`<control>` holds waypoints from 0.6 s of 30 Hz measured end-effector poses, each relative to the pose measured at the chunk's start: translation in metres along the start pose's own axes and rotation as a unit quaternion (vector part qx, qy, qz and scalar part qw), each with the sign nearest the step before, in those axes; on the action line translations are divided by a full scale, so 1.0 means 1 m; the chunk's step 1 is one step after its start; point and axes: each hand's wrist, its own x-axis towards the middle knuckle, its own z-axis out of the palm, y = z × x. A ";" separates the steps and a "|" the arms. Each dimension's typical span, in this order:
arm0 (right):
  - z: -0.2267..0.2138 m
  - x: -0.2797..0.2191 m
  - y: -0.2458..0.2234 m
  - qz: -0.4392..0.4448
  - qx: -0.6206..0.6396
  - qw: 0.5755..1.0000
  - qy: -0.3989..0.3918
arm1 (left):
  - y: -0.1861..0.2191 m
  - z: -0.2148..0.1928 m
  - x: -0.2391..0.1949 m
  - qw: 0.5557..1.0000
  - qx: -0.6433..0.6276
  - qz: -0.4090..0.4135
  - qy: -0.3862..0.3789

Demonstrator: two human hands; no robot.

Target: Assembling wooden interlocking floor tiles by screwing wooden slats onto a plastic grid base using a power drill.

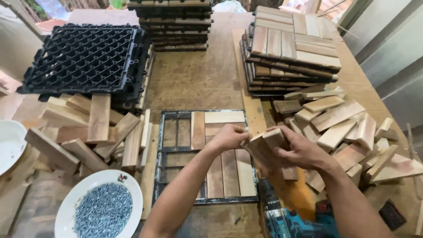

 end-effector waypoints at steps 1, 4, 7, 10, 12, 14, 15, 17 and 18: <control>0.007 0.007 0.013 -0.001 -0.001 1.000 -0.005 | -0.008 -0.004 -0.006 1.000 -0.003 -0.002 0.003; 0.032 0.007 0.037 0.070 0.074 0.995 -0.019 | -0.028 -0.007 -0.038 0.987 0.125 0.075 0.068; 0.035 0.016 0.000 0.078 0.084 0.992 0.056 | -0.026 -0.029 -0.068 0.994 0.021 0.064 0.084; 0.055 0.013 -0.046 0.013 0.151 0.982 0.113 | -0.047 -0.053 -0.084 0.989 -0.136 0.010 0.064; 0.076 0.019 -0.070 -0.067 0.151 0.974 0.157 | -0.064 -0.078 -0.080 0.984 -0.049 -0.024 0.167; 0.116 0.035 -0.086 -0.185 0.089 0.960 0.191 | -0.093 -0.107 -0.074 0.969 -0.037 -0.007 0.246; 0.135 0.041 -0.094 -0.295 0.025 0.927 0.229 | -0.106 -0.120 -0.070 0.949 -0.024 0.013 0.315; 0.180 0.076 -0.059 -0.355 -0.129 0.895 0.238 | -0.104 -0.134 -0.079 0.944 -0.002 0.015 0.329; 0.202 0.092 -0.041 -0.406 -0.279 0.835 0.244 | -0.104 -0.141 -0.084 0.940 0.020 0.019 0.340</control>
